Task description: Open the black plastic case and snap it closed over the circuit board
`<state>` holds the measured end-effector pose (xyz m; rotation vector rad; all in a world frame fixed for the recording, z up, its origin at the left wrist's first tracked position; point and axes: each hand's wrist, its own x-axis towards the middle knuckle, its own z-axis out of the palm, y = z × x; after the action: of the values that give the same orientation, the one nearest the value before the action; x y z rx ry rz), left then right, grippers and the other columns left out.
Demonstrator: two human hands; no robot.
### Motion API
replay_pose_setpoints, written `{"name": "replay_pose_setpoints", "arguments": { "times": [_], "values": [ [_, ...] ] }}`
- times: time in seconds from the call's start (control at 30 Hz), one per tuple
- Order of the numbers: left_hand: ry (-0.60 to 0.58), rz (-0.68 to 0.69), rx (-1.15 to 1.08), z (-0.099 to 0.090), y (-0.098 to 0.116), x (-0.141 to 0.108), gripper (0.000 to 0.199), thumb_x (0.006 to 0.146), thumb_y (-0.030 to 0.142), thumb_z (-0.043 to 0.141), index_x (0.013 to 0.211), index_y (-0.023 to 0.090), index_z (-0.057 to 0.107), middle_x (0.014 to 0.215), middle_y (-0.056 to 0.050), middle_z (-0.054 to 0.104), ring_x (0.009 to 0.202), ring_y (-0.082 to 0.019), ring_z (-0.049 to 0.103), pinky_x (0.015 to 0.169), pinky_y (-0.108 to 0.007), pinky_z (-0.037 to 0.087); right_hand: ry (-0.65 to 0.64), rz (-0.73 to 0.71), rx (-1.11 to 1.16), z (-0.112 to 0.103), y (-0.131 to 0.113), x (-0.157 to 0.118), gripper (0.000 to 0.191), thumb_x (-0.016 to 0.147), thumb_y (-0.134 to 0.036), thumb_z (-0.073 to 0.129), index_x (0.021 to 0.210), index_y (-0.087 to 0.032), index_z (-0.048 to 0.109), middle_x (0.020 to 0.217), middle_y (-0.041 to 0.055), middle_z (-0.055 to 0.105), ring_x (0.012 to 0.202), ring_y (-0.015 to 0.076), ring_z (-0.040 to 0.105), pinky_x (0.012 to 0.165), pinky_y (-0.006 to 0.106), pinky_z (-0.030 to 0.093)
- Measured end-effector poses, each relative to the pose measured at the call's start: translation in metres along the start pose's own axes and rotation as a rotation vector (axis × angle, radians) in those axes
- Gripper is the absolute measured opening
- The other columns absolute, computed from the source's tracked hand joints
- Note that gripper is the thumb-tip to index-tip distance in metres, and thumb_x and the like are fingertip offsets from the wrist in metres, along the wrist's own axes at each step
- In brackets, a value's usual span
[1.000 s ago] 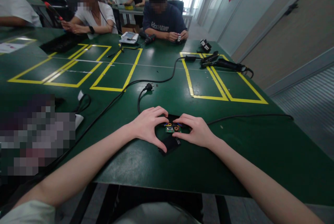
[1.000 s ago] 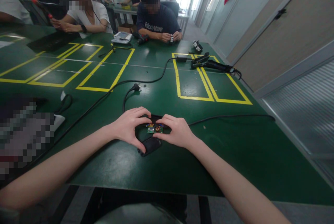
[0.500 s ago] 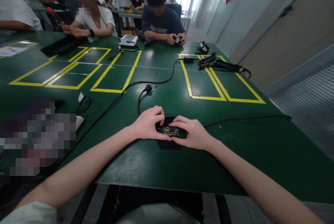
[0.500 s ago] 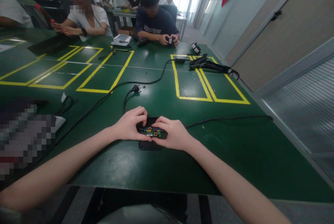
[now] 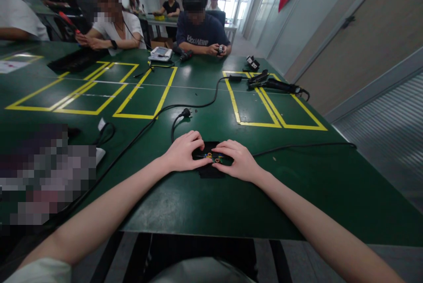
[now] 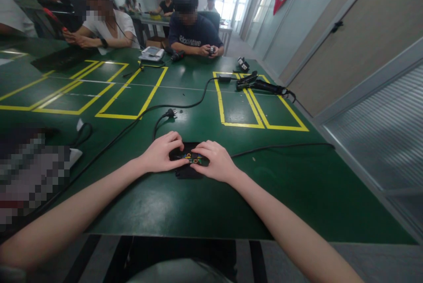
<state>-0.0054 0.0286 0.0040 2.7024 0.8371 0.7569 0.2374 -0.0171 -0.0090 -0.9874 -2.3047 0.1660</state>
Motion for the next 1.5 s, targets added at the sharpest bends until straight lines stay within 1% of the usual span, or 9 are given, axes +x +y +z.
{"name": "replay_pose_setpoints", "arguments": {
  "times": [0.13, 0.23, 0.4, 0.67, 0.83, 1.03, 1.2, 1.37, 1.5],
  "values": [
    [-0.027, -0.046, -0.059, 0.001, -0.002, -0.001, 0.019, 0.093, 0.037, 0.059, 0.098, 0.019, 0.063, 0.1, -0.004, 0.059, 0.067, -0.013, 0.055, 0.066, -0.029, 0.046, 0.026, 0.027, -0.024, -0.001, 0.002, 0.001, 0.03, 0.086, -0.031, 0.079, 0.113, -0.018, 0.074, 0.102, 0.0117, 0.075, 0.09, 0.0276, 0.068, 0.078, 0.045, 0.06],
    [-0.075, -0.056, -0.121, 0.002, -0.005, -0.001, 0.015, 0.091, 0.03, 0.057, 0.1, 0.02, 0.062, 0.097, -0.002, 0.059, 0.061, -0.011, 0.052, 0.061, -0.026, 0.043, 0.004, 0.043, 0.005, -0.003, 0.005, 0.0, 0.027, 0.087, -0.03, 0.078, 0.112, -0.019, 0.074, 0.104, 0.011, 0.074, 0.091, 0.0262, 0.069, 0.079, 0.043, 0.06],
    [-0.097, -0.042, -0.159, 0.002, -0.007, -0.001, 0.014, 0.088, 0.025, 0.055, 0.1, 0.02, 0.061, 0.08, 0.001, 0.058, 0.069, -0.014, 0.057, 0.062, -0.024, 0.042, -0.038, 0.089, 0.07, -0.008, 0.008, -0.002, 0.025, 0.088, -0.031, 0.077, 0.111, -0.023, 0.075, 0.105, 0.008, 0.073, 0.095, 0.0244, 0.07, 0.082, 0.04, 0.061],
    [-0.118, -0.084, -0.105, 0.0, -0.007, 0.0, 0.017, 0.088, 0.025, 0.058, 0.104, 0.021, 0.063, 0.077, 0.003, 0.06, 0.065, -0.014, 0.057, 0.062, -0.024, 0.042, -0.008, 0.093, 0.08, -0.003, 0.008, -0.003, 0.027, 0.091, -0.033, 0.074, 0.116, -0.023, 0.073, 0.108, 0.0095, 0.072, 0.098, 0.0261, 0.07, 0.084, 0.041, 0.061],
    [-0.12, -0.073, -0.096, -0.001, -0.011, 0.0, 0.018, 0.091, 0.026, 0.056, 0.106, 0.02, 0.064, 0.074, 0.004, 0.06, 0.063, -0.013, 0.056, 0.063, -0.024, 0.041, -0.029, 0.139, 0.104, -0.014, 0.017, -0.005, 0.032, 0.096, -0.04, 0.069, 0.123, -0.022, 0.068, 0.12, 0.0109, 0.066, 0.097, 0.0236, 0.069, 0.082, 0.038, 0.059],
    [-0.103, -0.099, -0.099, 0.0, -0.014, 0.001, 0.014, 0.093, 0.027, 0.057, 0.101, 0.02, 0.066, 0.073, 0.003, 0.063, 0.061, -0.013, 0.058, 0.062, -0.024, 0.041, -0.083, 0.082, 0.072, -0.026, 0.038, -0.01, 0.016, 0.097, -0.035, 0.068, 0.089, -0.022, 0.066, 0.095, 0.008, 0.069, 0.091, 0.024, 0.064, 0.08, 0.038, 0.054],
    [-0.09, -0.18, -0.008, -0.004, -0.013, 0.004, 0.019, 0.098, 0.031, 0.056, 0.087, 0.019, 0.065, 0.062, 0.003, 0.061, 0.052, -0.013, 0.054, 0.057, -0.025, 0.034, -0.044, 0.125, 0.031, -0.026, 0.037, -0.008, 0.025, 0.104, -0.039, 0.056, 0.09, -0.022, 0.067, 0.084, 0.0074, 0.069, 0.084, 0.0235, 0.063, 0.075, 0.036, 0.051],
    [-0.14, -0.155, 0.074, -0.009, -0.012, 0.004, 0.028, 0.105, 0.036, 0.048, 0.09, 0.02, 0.065, 0.064, 0.001, 0.064, 0.057, -0.017, 0.06, 0.059, -0.026, 0.035, -0.093, 0.217, -0.022, -0.029, 0.033, -0.009, 0.034, 0.107, -0.042, 0.047, 0.093, -0.022, 0.07, 0.084, 0.007, 0.073, 0.077, 0.0212, 0.067, 0.07, 0.031, 0.047],
    [-0.196, -0.104, 0.113, -0.011, -0.009, 0.002, 0.035, 0.11, 0.035, 0.035, 0.094, 0.02, 0.062, 0.071, -0.001, 0.066, 0.065, -0.019, 0.065, 0.062, -0.027, 0.037, -0.151, 0.244, -0.027, -0.033, 0.031, -0.012, 0.037, 0.107, -0.042, 0.045, 0.088, -0.021, 0.069, 0.073, 0.0042, 0.071, 0.066, 0.0187, 0.066, 0.064, 0.028, 0.042]
  ]
}}
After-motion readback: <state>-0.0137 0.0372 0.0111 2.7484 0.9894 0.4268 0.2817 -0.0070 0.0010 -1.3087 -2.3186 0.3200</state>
